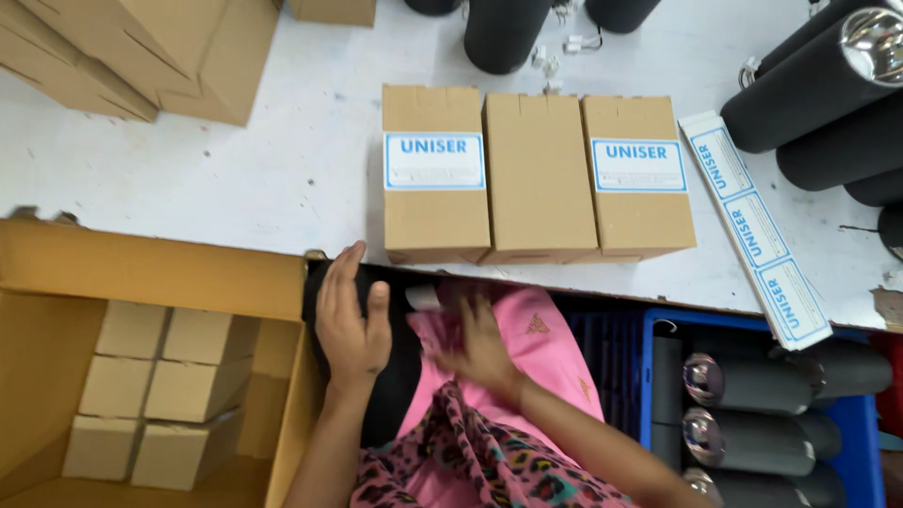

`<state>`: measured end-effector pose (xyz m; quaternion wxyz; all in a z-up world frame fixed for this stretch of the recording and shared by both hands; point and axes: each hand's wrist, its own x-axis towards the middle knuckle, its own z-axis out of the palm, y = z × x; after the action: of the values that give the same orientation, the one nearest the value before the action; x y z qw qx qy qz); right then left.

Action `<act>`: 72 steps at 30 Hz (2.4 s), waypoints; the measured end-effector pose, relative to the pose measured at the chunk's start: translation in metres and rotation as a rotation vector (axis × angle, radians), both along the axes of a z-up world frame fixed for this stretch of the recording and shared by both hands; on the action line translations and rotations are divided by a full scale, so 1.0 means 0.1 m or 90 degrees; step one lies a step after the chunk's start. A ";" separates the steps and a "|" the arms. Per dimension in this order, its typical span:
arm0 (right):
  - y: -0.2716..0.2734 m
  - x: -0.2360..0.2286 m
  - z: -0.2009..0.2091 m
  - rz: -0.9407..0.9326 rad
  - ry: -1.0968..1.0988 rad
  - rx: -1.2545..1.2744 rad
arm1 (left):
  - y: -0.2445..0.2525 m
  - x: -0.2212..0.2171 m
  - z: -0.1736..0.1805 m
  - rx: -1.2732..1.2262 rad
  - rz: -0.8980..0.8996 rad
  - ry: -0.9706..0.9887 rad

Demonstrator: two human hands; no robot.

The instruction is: The person applies adhesive labels to small cardboard boxes on a workbench. They peel the backing from each label, place it on a box, and smooth it down. Labeled boxes are then stacked and placed into a larger shipping carton.

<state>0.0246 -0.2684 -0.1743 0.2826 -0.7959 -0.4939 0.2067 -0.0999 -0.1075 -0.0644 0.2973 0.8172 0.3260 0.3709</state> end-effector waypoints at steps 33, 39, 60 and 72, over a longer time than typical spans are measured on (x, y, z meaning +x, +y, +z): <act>1.17 -0.11 -3.36 0.230 -0.071 -0.546 | -0.45 -0.86 -0.23 -0.001 0.309 0.075; 1.28 -0.14 -2.37 0.374 -0.007 -0.494 | -0.40 -1.24 -0.33 0.020 0.325 -0.003; 0.52 -0.10 -0.47 0.374 -0.100 0.052 | -0.32 -1.48 -0.25 -0.003 0.280 -0.075; -0.38 0.51 -0.24 -0.076 0.033 0.162 | -0.48 -0.81 0.00 0.196 0.048 0.085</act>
<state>0.0756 -0.3064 -0.1986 0.4057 -0.7760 -0.4603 0.1461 -0.1810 -0.1559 -0.0643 0.1323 0.8630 0.3150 0.3721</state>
